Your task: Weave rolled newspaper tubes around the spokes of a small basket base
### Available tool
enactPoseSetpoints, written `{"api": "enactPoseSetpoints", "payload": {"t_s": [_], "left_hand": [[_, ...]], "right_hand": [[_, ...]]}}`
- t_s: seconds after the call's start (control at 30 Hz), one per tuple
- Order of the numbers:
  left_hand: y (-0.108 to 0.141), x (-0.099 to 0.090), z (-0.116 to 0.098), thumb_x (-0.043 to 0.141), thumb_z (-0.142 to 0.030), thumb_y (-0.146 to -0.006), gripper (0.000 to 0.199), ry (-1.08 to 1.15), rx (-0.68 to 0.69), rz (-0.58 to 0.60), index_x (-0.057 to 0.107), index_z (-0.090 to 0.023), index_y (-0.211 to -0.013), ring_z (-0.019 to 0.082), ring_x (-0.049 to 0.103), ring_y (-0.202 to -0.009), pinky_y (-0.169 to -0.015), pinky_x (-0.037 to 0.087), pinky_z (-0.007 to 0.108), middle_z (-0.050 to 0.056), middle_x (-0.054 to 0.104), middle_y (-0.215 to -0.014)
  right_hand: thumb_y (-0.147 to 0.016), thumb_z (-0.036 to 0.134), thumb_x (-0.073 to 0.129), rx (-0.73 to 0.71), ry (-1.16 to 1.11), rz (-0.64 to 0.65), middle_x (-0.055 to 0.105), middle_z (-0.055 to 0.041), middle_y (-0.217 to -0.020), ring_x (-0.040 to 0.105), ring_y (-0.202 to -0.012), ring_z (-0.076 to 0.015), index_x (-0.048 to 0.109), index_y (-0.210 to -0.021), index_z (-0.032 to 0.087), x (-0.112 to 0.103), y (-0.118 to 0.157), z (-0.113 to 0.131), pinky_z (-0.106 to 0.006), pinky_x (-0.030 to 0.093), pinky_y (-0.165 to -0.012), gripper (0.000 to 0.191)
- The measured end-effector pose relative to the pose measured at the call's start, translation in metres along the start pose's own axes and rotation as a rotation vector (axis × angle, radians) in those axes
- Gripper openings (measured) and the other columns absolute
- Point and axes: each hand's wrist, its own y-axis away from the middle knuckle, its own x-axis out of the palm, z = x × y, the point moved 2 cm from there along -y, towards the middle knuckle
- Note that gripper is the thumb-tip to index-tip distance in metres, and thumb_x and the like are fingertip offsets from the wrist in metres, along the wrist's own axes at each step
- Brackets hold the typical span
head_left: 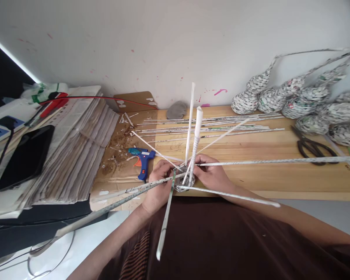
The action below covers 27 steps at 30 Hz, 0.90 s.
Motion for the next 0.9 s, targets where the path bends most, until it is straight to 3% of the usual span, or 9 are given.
{"api": "enactPoseSetpoints", "payload": {"t_s": [0.27,0.53,0.73,0.9], "left_hand": [[-0.003,-0.001,-0.01,0.067,-0.019,-0.083,0.019,0.043,-0.058,-0.001,0.077,-0.023,-0.099,0.014,0.057,-0.071,-0.064,0.049,0.024,0.003,0.065,-0.088],[-0.003,0.003,-0.011,0.07,-0.024,-0.084,0.01,-0.013,-0.101,-0.084,0.078,-0.02,-0.089,0.019,0.065,-0.085,-0.077,0.051,0.028,0.005,0.072,-0.088],[0.001,0.002,-0.007,0.068,-0.023,-0.085,0.01,-0.027,0.01,-0.118,0.076,-0.021,-0.09,0.018,0.065,-0.084,-0.08,0.052,0.031,0.005,0.071,-0.088],[0.002,0.0,-0.01,0.066,-0.023,-0.087,0.01,-0.006,0.086,-0.138,0.075,-0.021,-0.087,0.02,0.066,-0.089,-0.085,0.054,0.034,0.006,0.072,-0.09]], "right_hand": [[-0.083,0.028,0.068,-0.019,-0.015,-0.004,0.069,-0.0014,-0.073,0.063,-0.062,-0.0133,0.062,-0.077,0.018,-0.001,0.0,-0.003,-0.025,0.051,-0.058,0.013],[-0.079,0.027,0.071,-0.002,-0.107,-0.039,0.071,-0.0021,-0.078,0.066,-0.068,-0.0138,0.062,-0.076,0.019,0.004,0.003,0.001,-0.026,0.054,-0.062,0.012],[-0.076,0.026,0.073,0.054,-0.134,-0.035,0.07,-0.0018,-0.08,0.065,-0.068,-0.0135,0.062,-0.085,0.019,0.005,0.004,-0.001,-0.026,0.053,-0.061,0.016],[-0.077,0.026,0.072,0.035,-0.048,-0.003,0.072,-0.0036,-0.079,0.063,-0.066,-0.0137,0.067,-0.079,0.018,0.003,0.006,0.001,-0.027,0.053,-0.062,0.01]]}}
